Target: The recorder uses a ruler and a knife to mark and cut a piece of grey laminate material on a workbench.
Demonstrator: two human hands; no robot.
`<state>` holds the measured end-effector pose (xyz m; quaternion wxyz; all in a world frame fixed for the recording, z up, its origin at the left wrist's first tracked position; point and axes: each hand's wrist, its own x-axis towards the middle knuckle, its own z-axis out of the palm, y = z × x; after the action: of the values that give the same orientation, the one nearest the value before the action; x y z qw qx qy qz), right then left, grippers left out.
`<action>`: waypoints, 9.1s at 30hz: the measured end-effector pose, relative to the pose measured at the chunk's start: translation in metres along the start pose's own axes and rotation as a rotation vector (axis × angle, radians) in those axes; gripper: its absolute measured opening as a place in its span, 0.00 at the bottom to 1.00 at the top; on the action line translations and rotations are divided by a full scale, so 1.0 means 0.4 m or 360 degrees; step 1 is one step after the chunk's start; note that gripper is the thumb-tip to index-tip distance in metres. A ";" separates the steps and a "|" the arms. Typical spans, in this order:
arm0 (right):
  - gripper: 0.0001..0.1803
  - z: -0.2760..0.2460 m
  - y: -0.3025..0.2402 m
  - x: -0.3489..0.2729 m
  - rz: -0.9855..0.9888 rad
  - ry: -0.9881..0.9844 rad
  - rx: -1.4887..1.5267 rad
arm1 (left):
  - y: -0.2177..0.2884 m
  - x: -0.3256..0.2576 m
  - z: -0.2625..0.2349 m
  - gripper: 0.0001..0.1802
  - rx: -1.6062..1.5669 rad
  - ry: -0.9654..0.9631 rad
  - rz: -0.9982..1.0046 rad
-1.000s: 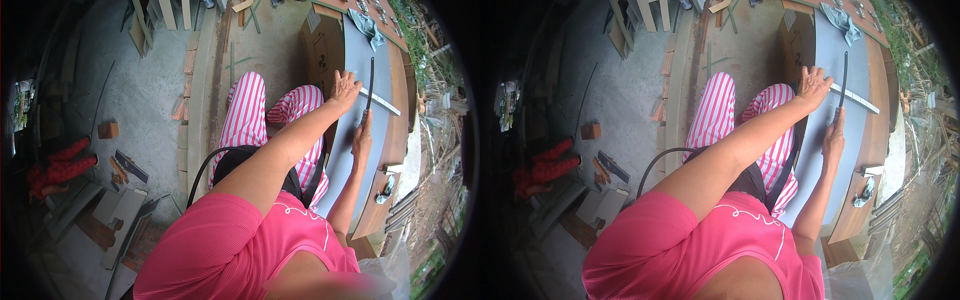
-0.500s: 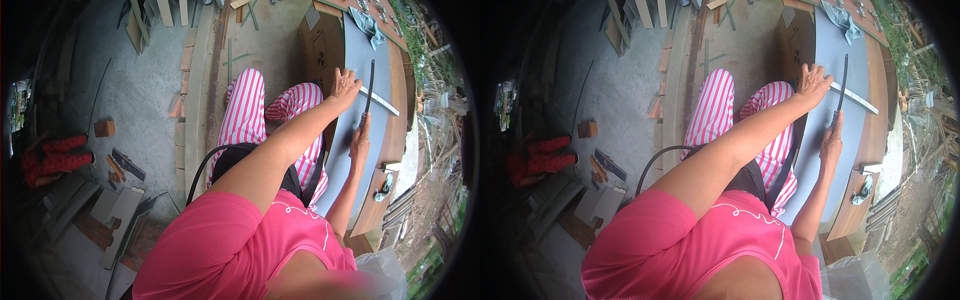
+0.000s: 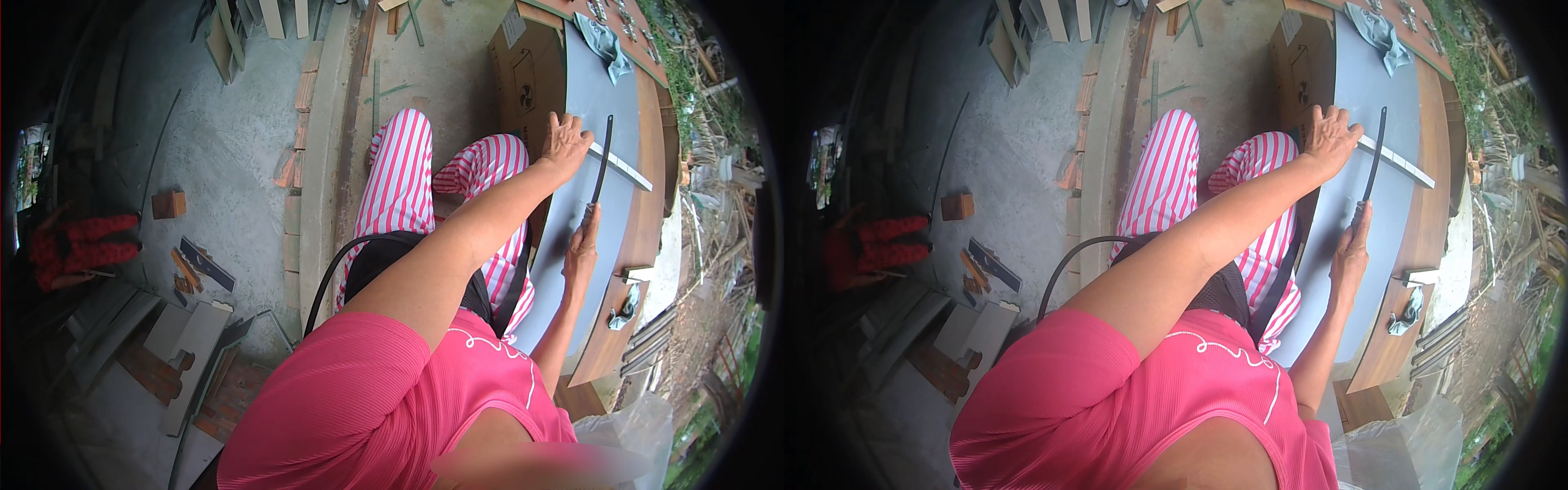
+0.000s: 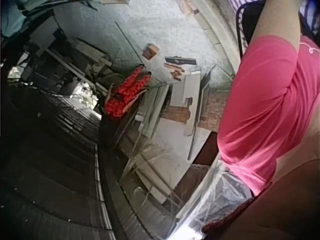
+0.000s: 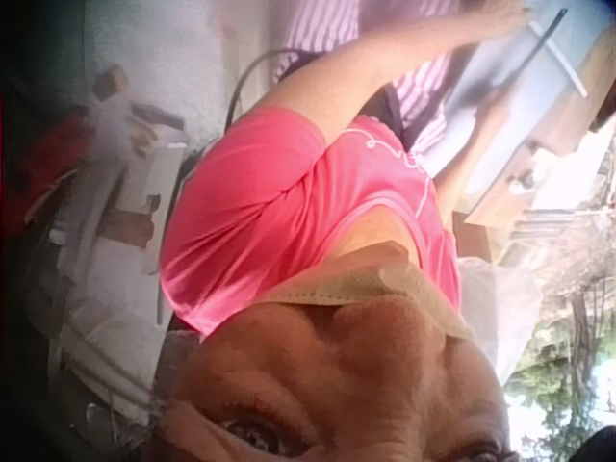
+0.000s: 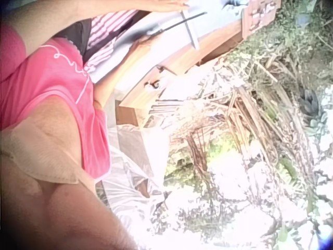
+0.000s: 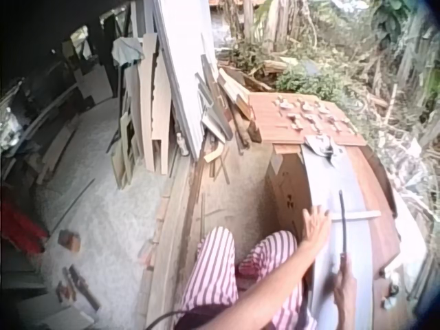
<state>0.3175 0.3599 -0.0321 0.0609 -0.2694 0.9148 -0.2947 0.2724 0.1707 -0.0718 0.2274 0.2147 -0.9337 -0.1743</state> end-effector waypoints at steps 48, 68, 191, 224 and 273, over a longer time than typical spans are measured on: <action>0.31 0.010 0.007 0.026 0.0268 -0.0144 -0.0067 | -0.008 0.001 0.000 0.08 -0.0007 0.0029 0.0020; 0.31 0.018 -0.060 0.170 0.0390 -0.0209 -0.0072 | -0.006 -0.005 -0.013 0.09 0.0041 0.0013 0.0014; 0.31 -0.009 -0.013 0.006 0.0255 -0.0177 -0.0068 | -0.026 0.006 0.003 0.07 0.0043 0.0031 0.0045; 0.31 0.015 -0.050 0.147 0.0327 -0.0229 -0.0022 | -0.026 0.003 0.003 0.07 0.0037 0.0015 0.0047; 0.31 0.019 -0.017 0.077 0.0277 -0.0153 0.0022 | -0.026 0.003 -0.017 0.09 -0.0033 -0.0007 0.0020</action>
<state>0.2966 0.3352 -0.0330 0.1320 -0.2022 0.9287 -0.2813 0.2780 0.1598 -0.0700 0.2286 0.2059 -0.9337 -0.1831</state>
